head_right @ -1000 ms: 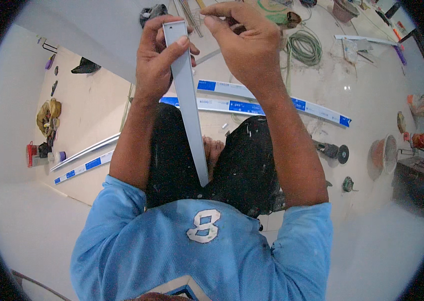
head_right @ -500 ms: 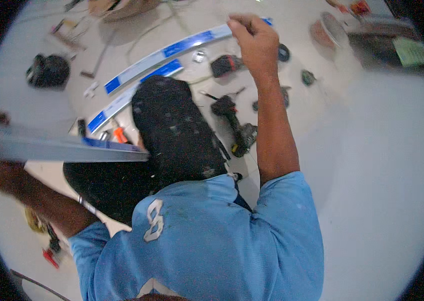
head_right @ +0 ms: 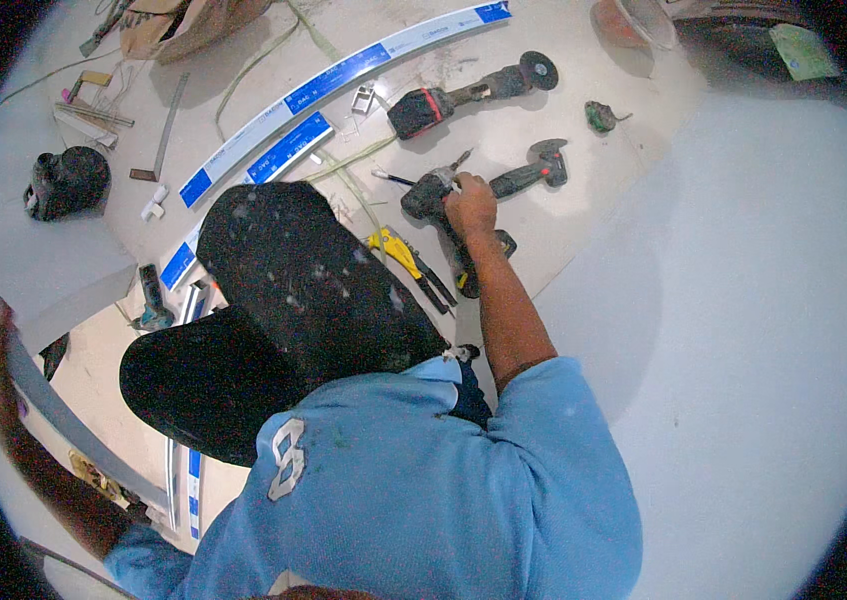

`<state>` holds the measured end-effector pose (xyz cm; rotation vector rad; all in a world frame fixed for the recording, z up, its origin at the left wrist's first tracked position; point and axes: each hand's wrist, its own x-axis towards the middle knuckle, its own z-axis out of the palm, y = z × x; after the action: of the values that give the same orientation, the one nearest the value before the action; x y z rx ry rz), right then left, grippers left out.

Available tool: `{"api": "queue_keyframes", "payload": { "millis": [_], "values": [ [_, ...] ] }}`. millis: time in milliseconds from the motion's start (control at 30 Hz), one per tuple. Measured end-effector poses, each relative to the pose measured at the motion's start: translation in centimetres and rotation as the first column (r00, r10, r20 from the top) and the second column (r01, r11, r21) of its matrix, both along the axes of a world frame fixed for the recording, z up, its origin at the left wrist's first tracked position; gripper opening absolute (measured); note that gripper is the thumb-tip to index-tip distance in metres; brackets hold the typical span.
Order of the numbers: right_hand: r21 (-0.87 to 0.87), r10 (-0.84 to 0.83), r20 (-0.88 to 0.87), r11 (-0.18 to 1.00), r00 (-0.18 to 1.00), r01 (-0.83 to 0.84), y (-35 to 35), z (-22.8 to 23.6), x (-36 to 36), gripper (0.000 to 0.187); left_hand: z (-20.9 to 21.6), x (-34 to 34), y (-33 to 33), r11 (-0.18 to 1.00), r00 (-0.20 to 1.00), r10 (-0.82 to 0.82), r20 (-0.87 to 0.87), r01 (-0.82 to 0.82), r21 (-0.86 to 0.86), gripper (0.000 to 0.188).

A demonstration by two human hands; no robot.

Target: The person assembles a metal frame by cutting aluminum profiles, grinding edges, drilling holes, and fastening components with a rivet gun. They handle small metal connectors and use various power tools to complete the assembly.

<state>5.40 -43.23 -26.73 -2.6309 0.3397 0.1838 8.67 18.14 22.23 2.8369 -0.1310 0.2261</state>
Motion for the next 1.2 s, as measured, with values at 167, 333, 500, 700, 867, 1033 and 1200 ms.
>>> {"api": "queue_keyframes", "payload": {
  "millis": [167,333,500,700,867,1033,1200],
  "values": [
    [0.066,0.190,0.168,0.977,0.967,-0.204,4.9,-1.1,0.9,0.023,-6.1,-8.3,-3.3,0.794,0.889,0.219,-0.403,-0.402,-0.456,0.053],
    [-0.007,0.441,-0.039,0.897,0.896,-0.442,9.1,4.1,0.3,0.015,-10.8,-12.6,-4.2,0.581,0.844,0.264,-0.467,-0.525,-0.621,0.051],
    [0.079,0.450,-0.192,0.893,0.872,-0.443,12.2,1.0,0.1,0.012,-12.1,-13.9,-5.3,0.466,0.880,0.320,-0.352,-0.470,-0.750,0.058],
    [-0.104,0.465,-0.221,0.863,0.857,-0.495,14.1,-5.7,2.0,0.016,-13.5,-14.8,-4.8,0.436,0.894,0.364,-0.261,-0.411,-0.800,0.059],
    [-0.080,0.470,-0.156,0.870,0.869,-0.486,12.4,-5.7,1.7,0.021,-13.8,-15.6,-3.4,0.411,0.886,0.361,-0.291,-0.431,-0.803,0.059],
    [0.554,0.274,-0.307,0.830,0.912,-0.063,11.2,-0.1,-0.1,0.016,-13.9,-16.1,-2.7,0.408,0.887,0.353,-0.297,-0.432,-0.805,0.061],
    [0.735,0.310,-0.281,0.678,0.908,-0.004,11.6,-1.4,-1.8,0.016,-13.8,-15.6,-3.7,0.425,0.877,0.383,-0.290,-0.446,-0.788,0.061]
  ]
}}
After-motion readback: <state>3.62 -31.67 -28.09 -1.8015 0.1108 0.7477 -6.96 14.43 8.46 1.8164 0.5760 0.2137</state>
